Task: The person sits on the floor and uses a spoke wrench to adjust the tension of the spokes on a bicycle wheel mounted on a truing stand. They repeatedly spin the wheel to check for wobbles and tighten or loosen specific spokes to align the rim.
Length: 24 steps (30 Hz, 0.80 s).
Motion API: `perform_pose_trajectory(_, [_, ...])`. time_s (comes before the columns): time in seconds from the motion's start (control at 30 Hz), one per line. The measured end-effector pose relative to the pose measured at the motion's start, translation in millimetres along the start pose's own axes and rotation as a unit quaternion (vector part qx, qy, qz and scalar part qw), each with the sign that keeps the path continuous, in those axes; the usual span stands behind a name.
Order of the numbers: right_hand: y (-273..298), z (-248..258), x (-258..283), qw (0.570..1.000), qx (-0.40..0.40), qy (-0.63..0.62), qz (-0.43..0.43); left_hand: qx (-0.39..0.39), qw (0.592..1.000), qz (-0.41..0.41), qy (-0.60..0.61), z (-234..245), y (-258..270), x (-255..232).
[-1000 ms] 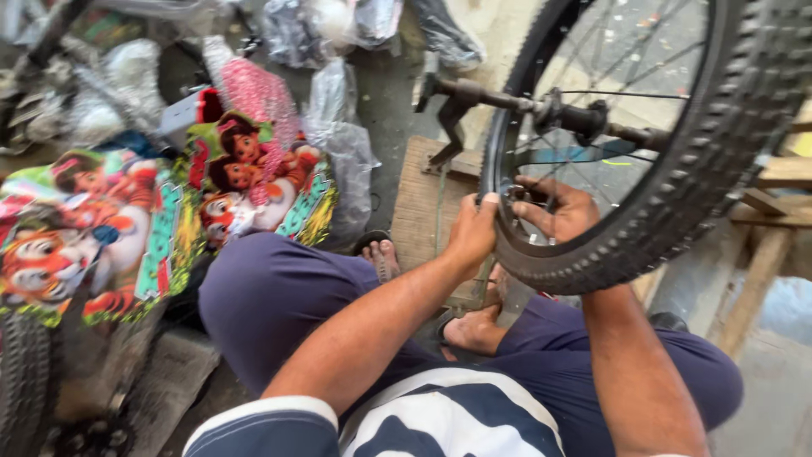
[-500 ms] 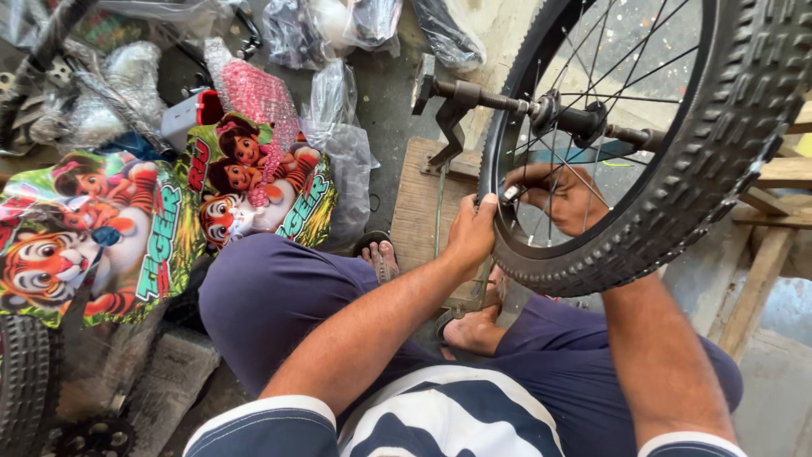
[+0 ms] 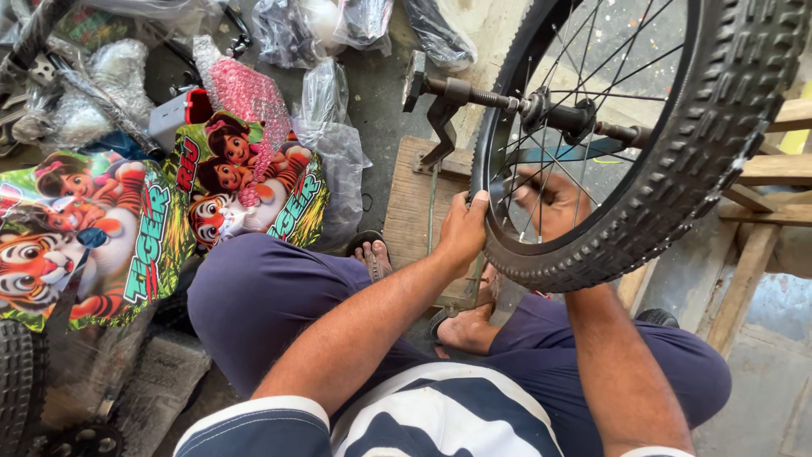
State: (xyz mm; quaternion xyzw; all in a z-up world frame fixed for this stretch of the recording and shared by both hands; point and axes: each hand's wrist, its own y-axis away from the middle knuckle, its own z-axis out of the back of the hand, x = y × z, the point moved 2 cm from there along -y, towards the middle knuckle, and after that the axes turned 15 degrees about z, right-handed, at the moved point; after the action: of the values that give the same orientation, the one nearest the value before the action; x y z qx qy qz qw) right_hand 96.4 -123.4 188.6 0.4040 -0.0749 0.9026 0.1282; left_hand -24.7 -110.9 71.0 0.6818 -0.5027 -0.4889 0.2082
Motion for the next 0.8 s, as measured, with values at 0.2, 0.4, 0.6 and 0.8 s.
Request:
perform_pose_trajectory(0.2, [5, 5, 0, 0.996, 0.045, 0.065, -0.042, 0.005, 1.0, 0.015, 0.015, 0, 3, -2])
perform_pose_trajectory(0.4, [1, 5, -24, 0.996, 0.078, -0.002, 0.039, 0.022, 0.999, 0.02, 0.035, -1, 1, -1])
perform_pose_trajectory(0.6, [-16, 6, -40, 0.973, 0.135, -0.165, 0.091, -0.014, 1.0, 0.001, -0.003, -3, 0, 2])
perform_pose_trajectory(0.8, [-9, 0, -31, 0.993, 0.061, -0.094, -0.034, -0.027, 0.998, 0.049, -0.007, 2, 20, -11])
